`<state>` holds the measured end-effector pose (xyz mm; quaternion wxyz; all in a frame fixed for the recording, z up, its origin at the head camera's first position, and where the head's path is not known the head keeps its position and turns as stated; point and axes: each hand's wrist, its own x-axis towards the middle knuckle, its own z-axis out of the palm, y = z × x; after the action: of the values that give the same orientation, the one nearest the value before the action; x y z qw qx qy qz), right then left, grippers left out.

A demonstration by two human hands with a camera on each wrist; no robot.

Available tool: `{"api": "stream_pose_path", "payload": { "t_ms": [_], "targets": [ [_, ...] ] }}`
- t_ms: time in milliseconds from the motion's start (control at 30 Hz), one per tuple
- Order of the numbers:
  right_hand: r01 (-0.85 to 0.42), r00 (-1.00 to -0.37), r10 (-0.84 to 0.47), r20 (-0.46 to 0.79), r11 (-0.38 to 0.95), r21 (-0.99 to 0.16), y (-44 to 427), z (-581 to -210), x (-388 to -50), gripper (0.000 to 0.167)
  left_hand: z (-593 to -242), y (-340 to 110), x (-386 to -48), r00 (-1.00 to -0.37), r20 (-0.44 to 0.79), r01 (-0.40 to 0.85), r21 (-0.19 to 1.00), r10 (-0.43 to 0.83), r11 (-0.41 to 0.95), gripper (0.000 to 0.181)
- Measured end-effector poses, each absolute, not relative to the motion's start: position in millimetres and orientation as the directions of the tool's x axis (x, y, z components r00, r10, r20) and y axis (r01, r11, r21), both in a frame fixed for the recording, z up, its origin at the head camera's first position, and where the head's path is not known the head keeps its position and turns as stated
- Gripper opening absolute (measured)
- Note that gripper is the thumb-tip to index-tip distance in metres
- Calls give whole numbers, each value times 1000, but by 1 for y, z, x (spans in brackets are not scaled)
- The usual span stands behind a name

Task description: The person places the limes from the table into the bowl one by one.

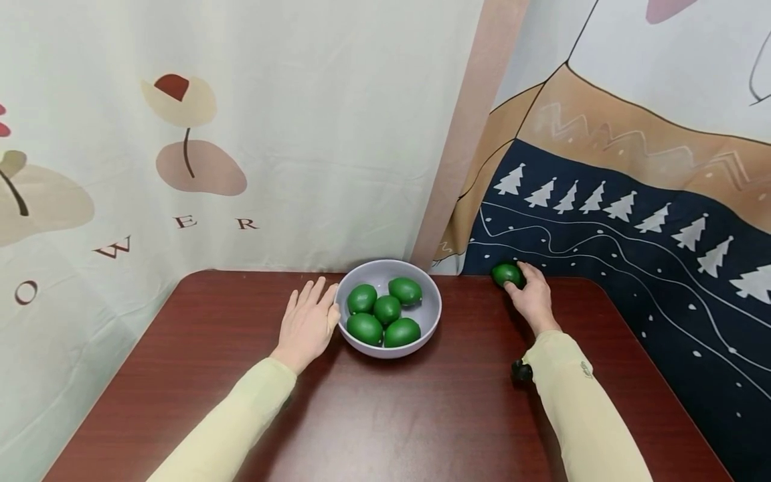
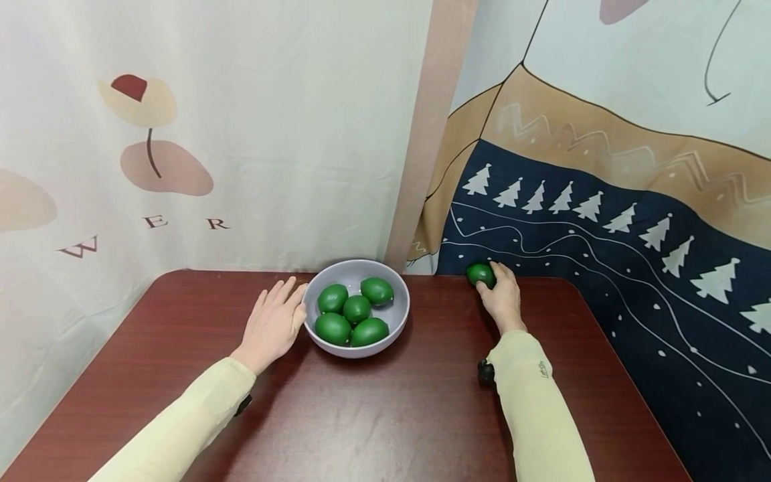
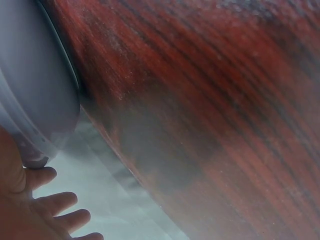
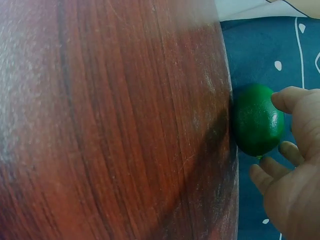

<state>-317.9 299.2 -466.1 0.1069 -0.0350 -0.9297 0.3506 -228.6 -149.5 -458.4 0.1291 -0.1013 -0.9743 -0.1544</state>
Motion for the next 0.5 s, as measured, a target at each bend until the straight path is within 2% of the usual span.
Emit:
{"api": "stream_pose_path", "payload": {
  "t_ms": [500],
  "targets": [
    [-12, -979, 121, 166, 771, -637, 294, -468, -317, 56, -460, -150, -229, -945, 287, 241, 279, 159, 930, 49]
  ]
}}
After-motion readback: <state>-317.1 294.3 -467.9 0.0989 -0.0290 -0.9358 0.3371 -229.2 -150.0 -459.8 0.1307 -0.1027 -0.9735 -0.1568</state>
